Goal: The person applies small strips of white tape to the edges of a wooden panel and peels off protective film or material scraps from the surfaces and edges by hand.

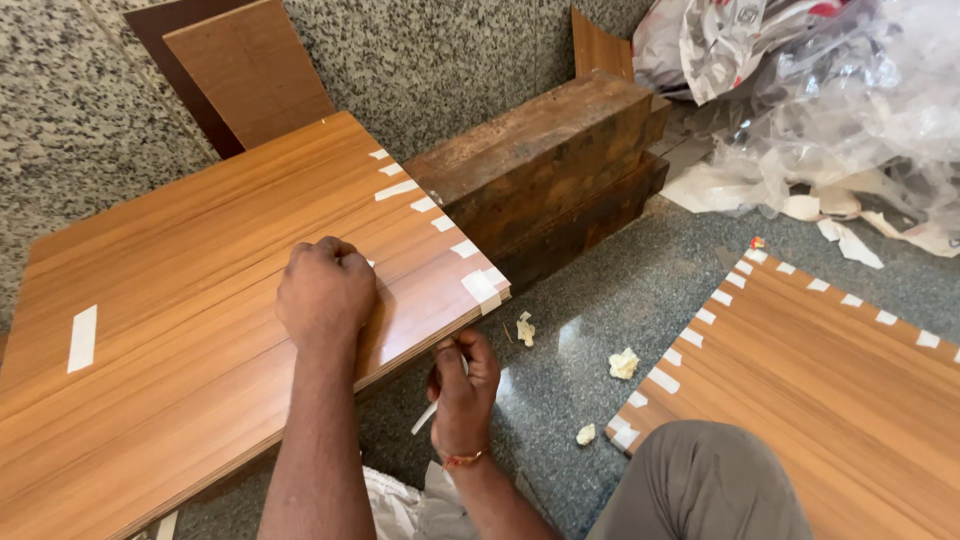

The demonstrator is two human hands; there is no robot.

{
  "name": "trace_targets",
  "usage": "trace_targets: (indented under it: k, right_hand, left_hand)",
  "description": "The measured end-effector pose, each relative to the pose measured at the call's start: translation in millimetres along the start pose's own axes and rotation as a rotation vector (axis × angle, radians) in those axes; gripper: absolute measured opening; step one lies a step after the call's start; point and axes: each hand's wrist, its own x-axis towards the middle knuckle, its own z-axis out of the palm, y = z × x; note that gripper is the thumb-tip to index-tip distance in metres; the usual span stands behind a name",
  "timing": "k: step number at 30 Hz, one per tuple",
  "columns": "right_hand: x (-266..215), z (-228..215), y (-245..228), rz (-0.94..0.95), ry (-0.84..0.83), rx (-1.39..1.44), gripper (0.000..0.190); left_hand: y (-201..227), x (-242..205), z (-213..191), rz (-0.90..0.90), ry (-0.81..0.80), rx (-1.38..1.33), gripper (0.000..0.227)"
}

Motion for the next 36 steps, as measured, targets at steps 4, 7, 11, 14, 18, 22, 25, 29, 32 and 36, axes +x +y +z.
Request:
trace_targets:
  k: [4, 7, 11, 14, 18, 22, 25, 29, 32, 36]
  right_hand:
    - [11, 3, -6, 0.108, -0.054, 0.129, 0.007]
    - [18, 3, -8, 0.282, -0.020, 0.257, 0.008]
    - [30, 2, 2, 0.457, -0.054, 0.438, 0.010]
    - [41, -3, 30, 0.648, 0.054, 0.552, 0.023]
    - [67, -2, 71, 0.756, 0.167, 0.542, 0.018]
    - [81, -15, 83, 0.756, 0.191, 0.415, 0.012]
    - [73, -50, 64, 0.751, 0.195, 0.385, 0.007]
    - [91, -62, 35, 0.724, 0.197, 0.395, 0.008]
    - [71, -88, 20, 0.637, 0.120, 0.404, 0.014]
    - [73, -76, -38, 0.408, 0.014, 0.312, 0.017]
  left_hand:
    - [-4, 1, 4, 0.000, -0.001, -0.044, 0.026]
    - [-5, 2, 8, -0.012, -0.010, -0.037, 0.025]
    - [-3, 6, 7, -0.023, 0.007, -0.023, 0.025]
    - [-6, 1, 10, 0.012, 0.028, -0.013, 0.025]
    - [-6, 2, 9, 0.014, 0.020, -0.032, 0.025]
    - [-2, 2, 5, -0.023, 0.004, -0.025, 0.026]
    - [2, -11, 0, -0.034, -0.018, -0.013, 0.026]
    - [7, 13, -4, 0.002, 0.070, -0.039, 0.027]
    - [-12, -11, 15, 0.004, 0.003, -0.019, 0.027]
    - [-6, 3, 8, -0.006, -0.005, -0.035, 0.026]
